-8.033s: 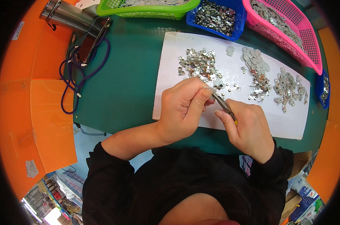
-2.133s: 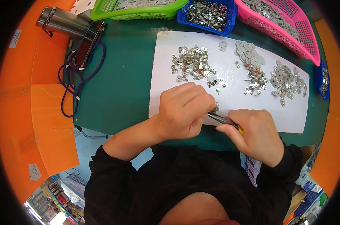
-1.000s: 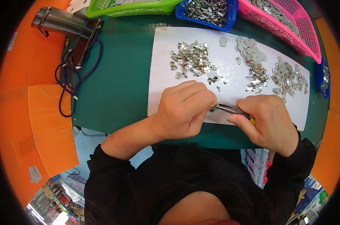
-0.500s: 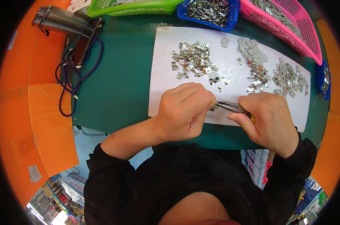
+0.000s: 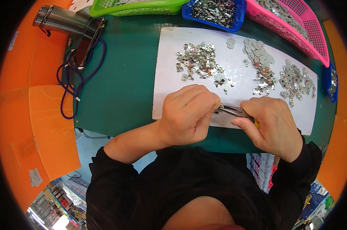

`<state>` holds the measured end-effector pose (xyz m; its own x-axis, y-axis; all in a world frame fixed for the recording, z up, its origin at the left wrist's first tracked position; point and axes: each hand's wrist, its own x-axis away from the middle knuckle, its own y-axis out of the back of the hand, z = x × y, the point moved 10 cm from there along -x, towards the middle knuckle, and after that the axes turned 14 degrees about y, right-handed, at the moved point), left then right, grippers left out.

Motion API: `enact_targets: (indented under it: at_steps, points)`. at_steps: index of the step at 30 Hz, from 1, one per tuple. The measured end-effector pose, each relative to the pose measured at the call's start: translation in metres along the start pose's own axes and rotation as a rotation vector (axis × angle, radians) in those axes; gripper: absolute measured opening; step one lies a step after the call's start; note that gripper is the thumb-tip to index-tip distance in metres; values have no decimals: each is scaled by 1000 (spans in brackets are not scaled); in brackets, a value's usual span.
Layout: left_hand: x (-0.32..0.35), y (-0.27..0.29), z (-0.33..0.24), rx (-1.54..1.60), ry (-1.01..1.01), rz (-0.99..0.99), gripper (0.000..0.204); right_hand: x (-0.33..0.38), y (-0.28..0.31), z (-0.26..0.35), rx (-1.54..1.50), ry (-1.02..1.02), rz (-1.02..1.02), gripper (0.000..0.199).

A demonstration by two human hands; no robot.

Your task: Using pliers to assemble small metal components on a workbench.

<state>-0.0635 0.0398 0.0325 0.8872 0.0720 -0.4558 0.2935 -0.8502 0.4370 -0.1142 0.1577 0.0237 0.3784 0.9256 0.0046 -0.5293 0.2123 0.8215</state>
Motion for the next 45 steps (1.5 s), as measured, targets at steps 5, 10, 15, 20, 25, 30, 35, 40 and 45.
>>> enact_targets:
  at_steps: [5, 10, 15, 20, 25, 30, 35, 40, 45]
  points:
    - [1, -2, 2, -6, 13, 15, 10, 1, 0, -1, 43, -10, 21, 34]
    - [1, -3, 2, -26, 9, 20, 11, 2, -3, 1, 116, -7, 7, 31]
    - [2, -5, 4, -12, 4, 8, 10, 4, -6, 0, 209, -18, -48, 29]
    - [0, -5, 8, 26, 90, 4, 11, 4, -10, -8, -31, 4, -57, 32]
    - [2, -5, 12, 42, 140, 21, 11, 4, -15, -10, -121, -18, -36, 36]
    - [3, -9, 18, 76, 205, 37, 11, 6, -20, -10, -99, -28, -14, 35]
    - [-3, -14, 16, 23, 181, 115, 6, 11, -9, -16, 16, -30, -127, 32]
    - [-9, -5, 32, 119, 231, 37, 12, 81, 55, -60, 237, -354, -536, 17]
    - [-9, -18, 29, 34, 323, 169, 9, 128, 61, -100, 630, -613, -335, 34]
